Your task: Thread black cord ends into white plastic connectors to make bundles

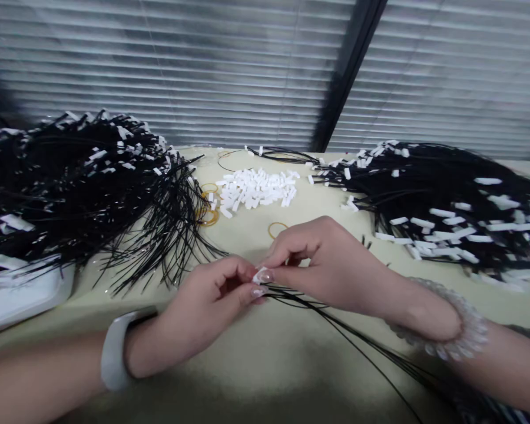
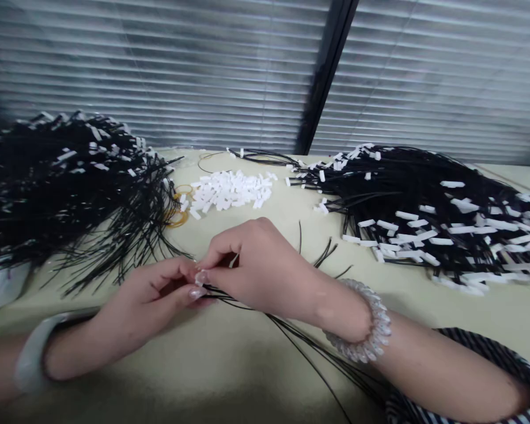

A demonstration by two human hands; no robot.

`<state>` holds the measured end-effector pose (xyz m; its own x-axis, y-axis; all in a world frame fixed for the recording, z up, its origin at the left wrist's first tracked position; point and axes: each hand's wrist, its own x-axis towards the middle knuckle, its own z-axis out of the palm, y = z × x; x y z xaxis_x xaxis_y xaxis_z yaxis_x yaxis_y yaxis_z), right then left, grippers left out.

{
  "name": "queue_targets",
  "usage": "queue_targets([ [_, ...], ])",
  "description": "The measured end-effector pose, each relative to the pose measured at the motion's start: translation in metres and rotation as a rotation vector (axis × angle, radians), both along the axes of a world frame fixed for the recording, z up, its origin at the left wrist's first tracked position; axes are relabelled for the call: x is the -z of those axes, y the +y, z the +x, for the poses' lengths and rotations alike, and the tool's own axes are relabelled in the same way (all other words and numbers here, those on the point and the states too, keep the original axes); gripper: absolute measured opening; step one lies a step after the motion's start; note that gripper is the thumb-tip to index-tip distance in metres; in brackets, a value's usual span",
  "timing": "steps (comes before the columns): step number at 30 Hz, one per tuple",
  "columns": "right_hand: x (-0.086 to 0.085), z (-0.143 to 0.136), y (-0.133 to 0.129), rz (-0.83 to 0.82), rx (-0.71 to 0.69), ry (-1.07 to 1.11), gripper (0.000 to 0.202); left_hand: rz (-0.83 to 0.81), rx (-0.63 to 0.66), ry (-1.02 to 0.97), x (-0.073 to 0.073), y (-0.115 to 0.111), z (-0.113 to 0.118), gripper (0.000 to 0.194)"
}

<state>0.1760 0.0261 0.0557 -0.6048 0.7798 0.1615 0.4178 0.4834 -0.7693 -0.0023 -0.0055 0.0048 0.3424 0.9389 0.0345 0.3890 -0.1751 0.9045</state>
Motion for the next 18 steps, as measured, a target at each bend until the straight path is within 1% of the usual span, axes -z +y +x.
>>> queue_targets([
  [5,-0.002,-0.001,-0.001,0.11,-0.02,-0.076,0.012,-0.043,0.032,-0.061,0.003,0.0,-0.001,0.014],
  [7,-0.002,-0.001,-0.001,0.095,-0.022,-0.088,0.011,-0.036,0.036,-0.053,0.003,0.0,0.0,0.015],
  [10,-0.006,0.002,0.001,0.022,-0.03,-0.066,0.008,-0.021,0.048,-0.05,0.002,0.0,0.0,0.016],
  [12,-0.01,0.006,0.003,0.008,-0.031,-0.094,0.012,0.023,0.049,-0.05,0.002,0.0,-0.002,0.015],
  [14,-0.013,0.011,0.006,0.037,-0.075,-0.202,0.016,0.1,0.049,-0.035,0.003,0.0,-0.005,0.014],
  [16,-0.015,0.015,0.007,0.08,-0.171,-0.32,0.02,0.193,0.059,-0.031,0.005,0.0,-0.008,0.011],
  [18,-0.015,0.017,0.006,0.098,-0.263,-0.365,0.021,0.272,0.085,-0.056,0.007,0.0,-0.01,0.007],
])
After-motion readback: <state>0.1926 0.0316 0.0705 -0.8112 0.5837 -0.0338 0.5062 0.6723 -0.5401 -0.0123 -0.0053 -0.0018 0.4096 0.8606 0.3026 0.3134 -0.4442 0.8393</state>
